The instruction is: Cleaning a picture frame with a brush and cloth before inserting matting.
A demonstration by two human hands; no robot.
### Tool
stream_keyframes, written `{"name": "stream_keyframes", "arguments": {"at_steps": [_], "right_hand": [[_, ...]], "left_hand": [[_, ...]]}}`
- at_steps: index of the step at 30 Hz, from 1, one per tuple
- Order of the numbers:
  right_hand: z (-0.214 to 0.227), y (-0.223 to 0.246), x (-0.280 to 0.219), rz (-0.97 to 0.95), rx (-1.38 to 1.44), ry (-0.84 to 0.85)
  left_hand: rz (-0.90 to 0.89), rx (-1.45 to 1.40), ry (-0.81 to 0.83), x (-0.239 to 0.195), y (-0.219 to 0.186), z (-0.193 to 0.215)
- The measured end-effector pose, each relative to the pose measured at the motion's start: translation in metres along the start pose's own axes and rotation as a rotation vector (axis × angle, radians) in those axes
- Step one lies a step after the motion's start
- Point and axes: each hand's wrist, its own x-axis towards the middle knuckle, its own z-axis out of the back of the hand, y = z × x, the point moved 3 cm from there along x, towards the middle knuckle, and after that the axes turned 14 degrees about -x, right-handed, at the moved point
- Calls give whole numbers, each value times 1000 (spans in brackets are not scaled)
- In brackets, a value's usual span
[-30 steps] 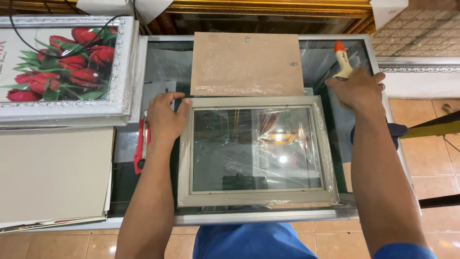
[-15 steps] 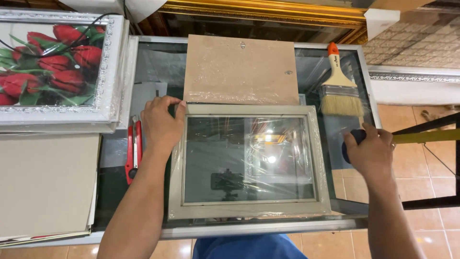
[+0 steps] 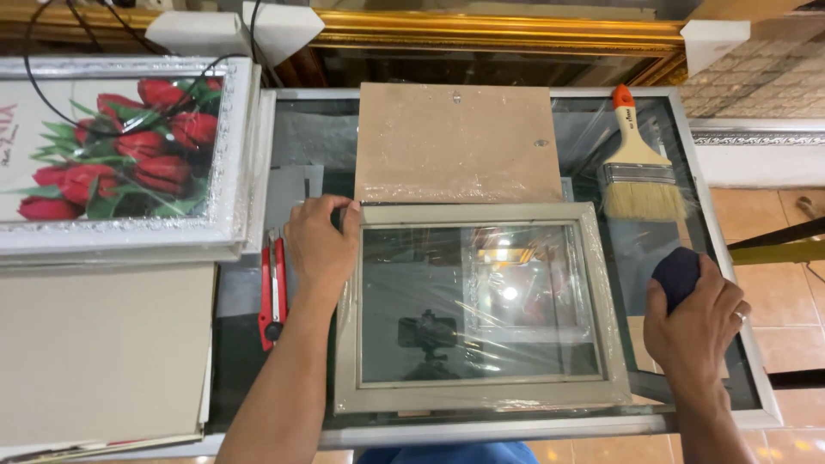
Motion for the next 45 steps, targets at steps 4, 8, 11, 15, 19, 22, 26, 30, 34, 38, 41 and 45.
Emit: {"name": "stream_keyframes", "arguments": {"at_steps": [4, 8, 11, 15, 19, 22, 26, 30, 34, 38, 41, 45], "right_hand": [[-3, -4, -5, -20, -19, -15], [-3, -5, -6, 55, 15, -108], [-3, -6, -5, 80, 64, -122], [10, -10, -6, 108, 319, -124], [48, 32, -4, 279, 338, -95], [44, 72, -5, 386, 216, 40], [-2, 123, -6, 416, -73, 210], [-14, 234, -10, 625, 54, 261], [-17, 309, -14, 792, 176, 44], [-18, 255, 3, 739, 186, 68], [-20, 162, 21, 540, 39, 106], [-24, 95, 28, 362, -116, 103]], "left_hand": [[-15, 37, -21, -1, 3, -4], [-6, 29, 1, 1, 2, -5], [-6, 19, -19, 0, 7, -5], [-19, 20, 16, 1, 9, -8], [-20, 48, 28, 1, 7, -7], [24, 47, 60, 1, 7, -9], [54, 44, 59, 1, 14, -9], [31, 30, 75, 1, 16, -8], [21, 22, 57, 1, 26, -9], [17, 39, 50, 0, 27, -12], [54, 42, 55, 1, 26, -10], [89, 29, 63, 3, 22, -9]]}}
